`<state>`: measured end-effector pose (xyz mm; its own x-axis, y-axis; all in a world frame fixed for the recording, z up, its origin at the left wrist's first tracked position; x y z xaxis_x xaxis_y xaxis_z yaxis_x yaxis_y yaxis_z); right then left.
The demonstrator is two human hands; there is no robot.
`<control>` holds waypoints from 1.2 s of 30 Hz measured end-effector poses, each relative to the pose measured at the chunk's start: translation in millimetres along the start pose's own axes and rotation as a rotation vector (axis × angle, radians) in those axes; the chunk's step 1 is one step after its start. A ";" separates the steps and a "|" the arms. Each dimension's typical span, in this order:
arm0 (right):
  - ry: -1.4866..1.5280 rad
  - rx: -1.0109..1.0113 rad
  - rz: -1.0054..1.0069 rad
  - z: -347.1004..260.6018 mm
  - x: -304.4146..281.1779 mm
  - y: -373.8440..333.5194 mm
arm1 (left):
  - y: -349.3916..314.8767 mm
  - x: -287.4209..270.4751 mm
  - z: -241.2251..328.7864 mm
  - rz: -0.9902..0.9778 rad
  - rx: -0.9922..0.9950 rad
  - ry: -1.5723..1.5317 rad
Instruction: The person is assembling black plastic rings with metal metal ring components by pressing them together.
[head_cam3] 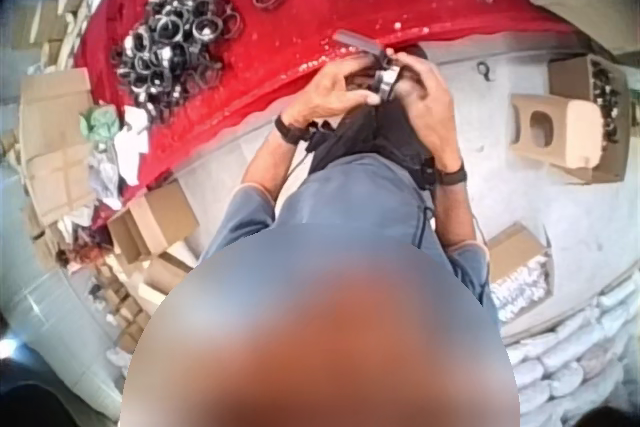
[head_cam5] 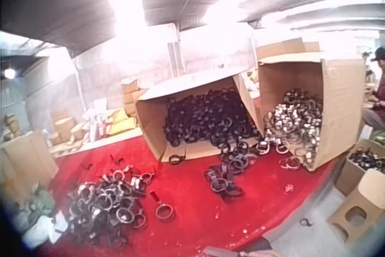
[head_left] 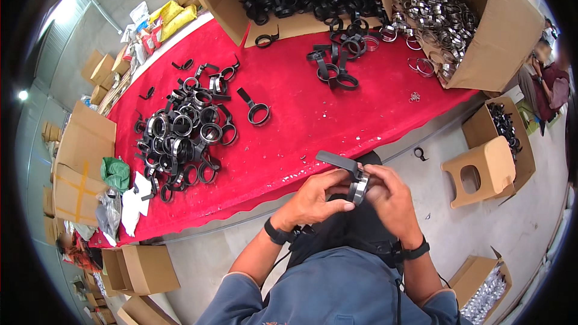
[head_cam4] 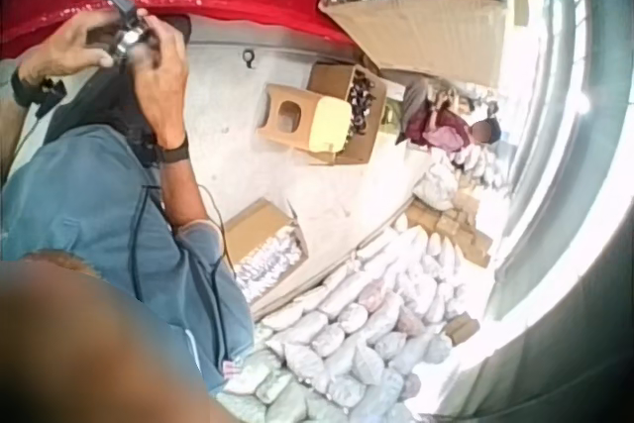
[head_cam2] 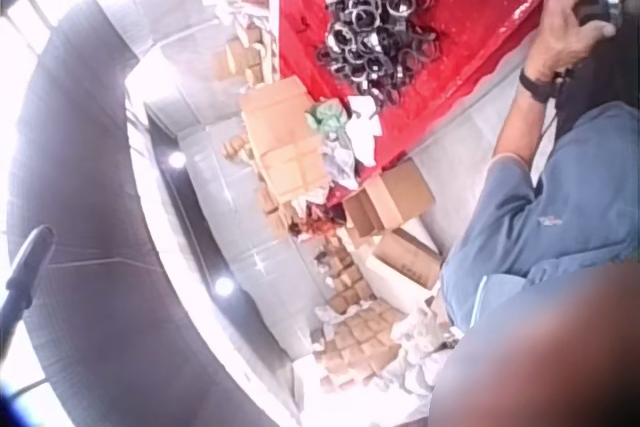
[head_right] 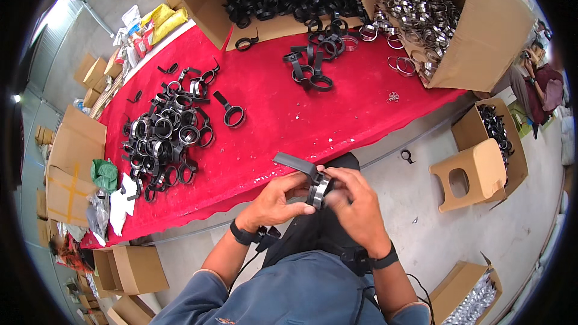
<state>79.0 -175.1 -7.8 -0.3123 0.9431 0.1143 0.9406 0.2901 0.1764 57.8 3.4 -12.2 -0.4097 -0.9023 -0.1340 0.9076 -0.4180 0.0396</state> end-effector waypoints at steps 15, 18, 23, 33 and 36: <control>0.094 -0.199 0.565 -7.8 -25.3 26.4 | 22.0 9.4 17.9 0.204 0.168 0.105; -0.163 -0.447 0.602 -44.2 -11.6 27.5 | 20.0 2.9 36.9 0.533 0.168 0.258; -0.123 -0.482 0.549 -38.8 9.1 26.3 | 23.4 -2.7 48.2 0.937 0.238 0.495; 0.010 -0.219 0.505 -20.1 -0.8 36.2 | 23.0 -0.5 59.6 0.958 0.433 0.791; 0.077 -0.273 0.539 -26.2 0.5 34.7 | 22.0 4.0 62.6 0.948 0.433 0.818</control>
<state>108.0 -168.9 24.0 0.1805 0.9280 0.3260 0.9038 -0.2873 0.3173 70.4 -16.0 50.1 0.6742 -0.6021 -0.4278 0.6450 0.1976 0.7382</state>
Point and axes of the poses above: each hand's wrist, its own y-axis towards the middle knuckle, its own x-axis out of the palm, z = x × y, the point moved 8 cm from there along y, towards the middle knuckle, and after that the axes turned 14 degrees about y, right-handed, at the moved point
